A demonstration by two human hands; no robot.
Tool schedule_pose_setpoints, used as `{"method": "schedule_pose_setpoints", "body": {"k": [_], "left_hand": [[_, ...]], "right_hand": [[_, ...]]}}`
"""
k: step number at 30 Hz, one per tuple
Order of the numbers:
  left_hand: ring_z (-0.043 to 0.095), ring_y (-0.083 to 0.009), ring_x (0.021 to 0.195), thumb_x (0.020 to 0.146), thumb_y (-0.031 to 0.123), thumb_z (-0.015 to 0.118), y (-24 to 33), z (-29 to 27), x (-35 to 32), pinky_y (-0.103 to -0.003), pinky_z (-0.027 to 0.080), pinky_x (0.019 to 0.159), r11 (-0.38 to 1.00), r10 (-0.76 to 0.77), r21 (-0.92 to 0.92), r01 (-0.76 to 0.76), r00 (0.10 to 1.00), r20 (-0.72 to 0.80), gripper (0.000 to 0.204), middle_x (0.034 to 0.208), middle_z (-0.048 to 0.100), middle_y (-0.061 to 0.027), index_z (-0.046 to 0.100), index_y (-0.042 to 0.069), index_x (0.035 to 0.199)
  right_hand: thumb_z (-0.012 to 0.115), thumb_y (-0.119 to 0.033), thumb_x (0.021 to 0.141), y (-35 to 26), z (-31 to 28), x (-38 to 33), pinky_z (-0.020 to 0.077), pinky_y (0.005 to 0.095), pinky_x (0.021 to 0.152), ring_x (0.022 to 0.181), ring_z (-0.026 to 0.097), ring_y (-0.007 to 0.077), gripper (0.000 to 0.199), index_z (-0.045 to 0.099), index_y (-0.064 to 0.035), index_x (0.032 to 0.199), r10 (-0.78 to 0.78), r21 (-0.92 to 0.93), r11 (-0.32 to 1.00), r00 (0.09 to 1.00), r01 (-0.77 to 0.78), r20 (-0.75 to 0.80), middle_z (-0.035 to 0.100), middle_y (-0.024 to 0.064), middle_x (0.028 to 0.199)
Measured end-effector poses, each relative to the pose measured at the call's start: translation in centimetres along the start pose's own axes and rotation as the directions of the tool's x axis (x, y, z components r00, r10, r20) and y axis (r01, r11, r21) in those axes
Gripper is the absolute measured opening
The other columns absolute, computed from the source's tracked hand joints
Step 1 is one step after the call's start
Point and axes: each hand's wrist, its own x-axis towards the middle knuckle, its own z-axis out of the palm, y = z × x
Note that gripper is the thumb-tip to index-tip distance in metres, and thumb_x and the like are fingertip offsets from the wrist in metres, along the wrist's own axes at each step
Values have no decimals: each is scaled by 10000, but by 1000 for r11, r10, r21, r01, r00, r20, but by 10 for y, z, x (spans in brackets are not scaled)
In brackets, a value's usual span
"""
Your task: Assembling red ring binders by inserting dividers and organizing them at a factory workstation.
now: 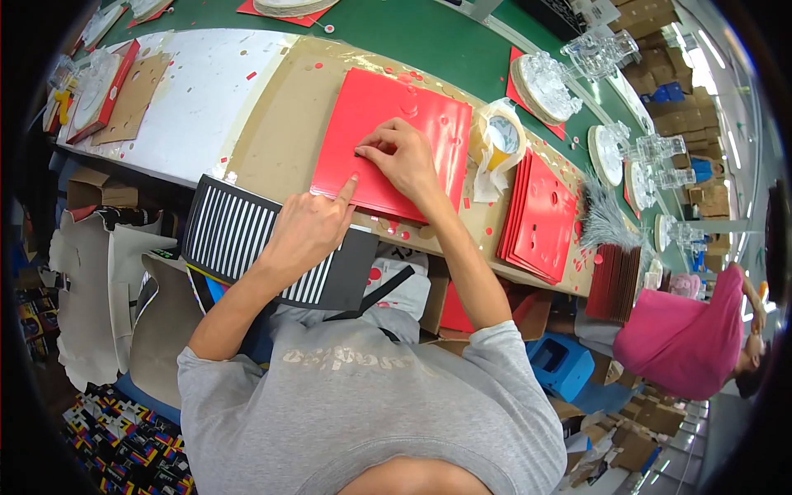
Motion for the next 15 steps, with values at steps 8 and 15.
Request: {"method": "schedule_pose_setpoints", "body": {"k": [8,15], "left_hand": [[617,-339,531,903,169,652,2,2,-2,-456,505,570,998,-43,-33,45,997,61,437,563,584,-152,608,14,1309],[623,-339,528,902,168,648,0,-3,1,-458,513,578,996,-58,-62,63,995,75,452,549,586,-168,600,-3,1318]], "right_hand": [[699,-34,802,-4,10,-39,554,361,782,926,633,266,294,731,-65,1092,-459,-362,849,877,386,-142,640,104,1044],[646,-41,843,33,-39,-4,514,410,888,1055,605,308,253,725,-67,1082,-350,-347,897,920,275,-174,627,118,1141]]}}
